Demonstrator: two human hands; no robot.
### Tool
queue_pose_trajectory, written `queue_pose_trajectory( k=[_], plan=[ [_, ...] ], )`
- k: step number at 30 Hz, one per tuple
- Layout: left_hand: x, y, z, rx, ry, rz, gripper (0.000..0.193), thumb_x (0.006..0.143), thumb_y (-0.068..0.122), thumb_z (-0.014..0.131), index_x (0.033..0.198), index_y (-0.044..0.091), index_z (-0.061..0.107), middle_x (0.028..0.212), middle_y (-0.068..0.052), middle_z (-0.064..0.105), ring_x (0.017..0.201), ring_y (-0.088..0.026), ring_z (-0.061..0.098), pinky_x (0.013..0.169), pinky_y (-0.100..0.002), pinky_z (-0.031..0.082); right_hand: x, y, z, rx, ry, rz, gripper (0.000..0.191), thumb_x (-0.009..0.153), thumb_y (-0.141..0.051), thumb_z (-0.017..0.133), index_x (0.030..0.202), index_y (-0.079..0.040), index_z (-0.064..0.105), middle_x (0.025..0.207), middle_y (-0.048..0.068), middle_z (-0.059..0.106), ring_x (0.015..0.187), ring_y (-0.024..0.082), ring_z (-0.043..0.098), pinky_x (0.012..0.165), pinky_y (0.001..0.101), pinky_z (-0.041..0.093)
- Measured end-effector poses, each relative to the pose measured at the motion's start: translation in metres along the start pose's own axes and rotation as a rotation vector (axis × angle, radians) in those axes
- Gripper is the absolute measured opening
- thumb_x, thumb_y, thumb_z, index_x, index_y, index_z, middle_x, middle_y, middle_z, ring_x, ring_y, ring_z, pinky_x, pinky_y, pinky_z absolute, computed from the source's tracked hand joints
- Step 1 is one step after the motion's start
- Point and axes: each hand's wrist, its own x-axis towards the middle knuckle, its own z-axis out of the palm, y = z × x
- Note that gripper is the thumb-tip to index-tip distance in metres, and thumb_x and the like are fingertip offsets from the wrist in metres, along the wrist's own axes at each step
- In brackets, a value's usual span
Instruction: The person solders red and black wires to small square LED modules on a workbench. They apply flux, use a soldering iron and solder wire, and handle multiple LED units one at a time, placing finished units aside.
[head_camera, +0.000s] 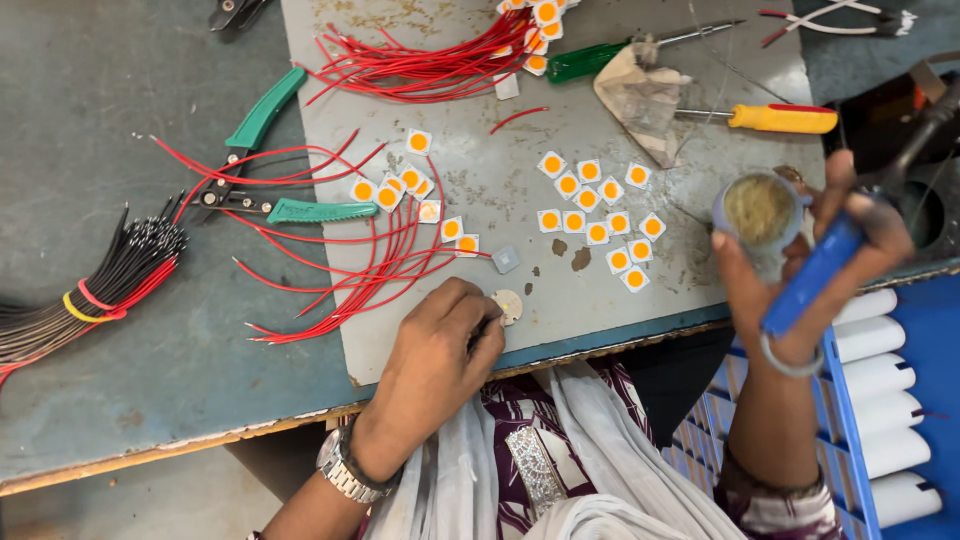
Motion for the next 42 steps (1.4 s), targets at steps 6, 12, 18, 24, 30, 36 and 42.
queue_pose_trajectory(
  k=[6, 12, 18, 24, 30, 36, 42],
  plan=[
    [0.001, -0.006, -0.001, -0.025, -0.006, 0.001, 0.01, 0.085, 0.002, 0.071, 0.093, -0.001, 0.068, 0.092, -0.012, 0.064, 0.073, -0.029, 0.065, 0.065, -0.038, 0.053, -0.016, -0.082, 0.038, 0.458, -0.253, 0.051, 0.087, 0.082, 0.0, 0.083, 0.143, -0.023, 0.026, 0.161, 0.02, 0.041, 0.133, 0.026, 0.058, 0.109, 0.04, 0.059],
    [-0.002, -0.011, -0.004, -0.025, 0.035, 0.072, 0.011, 0.085, 0.002, 0.071, 0.094, -0.001, 0.067, 0.094, -0.013, 0.064, 0.083, -0.033, 0.066, 0.072, -0.041, 0.054, -0.016, -0.117, 0.065, 0.439, -0.491, 0.087, 0.078, 0.082, 0.008, 0.077, 0.137, -0.016, 0.026, 0.161, 0.029, 0.039, 0.14, 0.035, 0.056, 0.106, 0.0413, 0.055],
    [-0.002, -0.016, -0.007, -0.044, 0.019, 0.06, 0.013, 0.084, 0.002, 0.071, 0.096, -0.001, 0.068, 0.092, -0.014, 0.063, 0.082, -0.034, 0.066, 0.072, -0.043, 0.054, -0.012, -0.124, 0.076, 0.511, -0.518, 0.133, 0.078, 0.083, 0.01, 0.076, 0.137, -0.017, 0.027, 0.162, 0.03, 0.036, 0.142, 0.036, 0.054, 0.101, 0.0398, 0.059],
    [0.0, -0.018, -0.011, -0.068, 0.002, 0.02, 0.013, 0.084, 0.002, 0.07, 0.096, -0.001, 0.069, 0.091, -0.014, 0.063, 0.079, -0.035, 0.066, 0.071, -0.042, 0.053, -0.013, -0.119, 0.083, 0.54, -0.508, 0.102, 0.081, 0.082, 0.011, 0.077, 0.138, -0.019, 0.026, 0.163, 0.029, 0.036, 0.143, 0.036, 0.053, 0.103, 0.042, 0.058],
    [0.002, -0.018, -0.015, -0.077, -0.011, 0.057, 0.012, 0.084, 0.004, 0.071, 0.095, 0.0, 0.07, 0.091, -0.014, 0.063, 0.08, -0.034, 0.066, 0.073, -0.042, 0.054, -0.01, -0.117, 0.082, 0.548, -0.485, 0.097, 0.085, 0.082, 0.012, 0.077, 0.14, -0.02, 0.025, 0.162, 0.029, 0.036, 0.145, 0.037, 0.052, 0.111, 0.0466, 0.056],
    [0.002, -0.019, -0.017, -0.059, -0.008, 0.093, 0.015, 0.084, 0.005, 0.071, 0.098, 0.001, 0.072, 0.093, -0.013, 0.064, 0.082, -0.033, 0.066, 0.074, -0.041, 0.055, -0.007, -0.116, 0.083, 0.572, -0.478, 0.111, 0.088, 0.082, 0.012, 0.077, 0.143, -0.022, 0.024, 0.164, 0.028, 0.033, 0.146, 0.038, 0.051, 0.107, 0.0465, 0.058],
    [0.003, -0.021, -0.018, -0.067, -0.003, 0.1, 0.015, 0.083, 0.004, 0.071, 0.098, 0.0, 0.072, 0.094, -0.013, 0.064, 0.082, -0.033, 0.066, 0.074, -0.041, 0.055, -0.005, -0.115, 0.083, 0.555, -0.475, 0.116, 0.087, 0.081, 0.012, 0.078, 0.142, -0.022, 0.024, 0.164, 0.027, 0.033, 0.146, 0.038, 0.051, 0.104, 0.0442, 0.06]
  ],
)
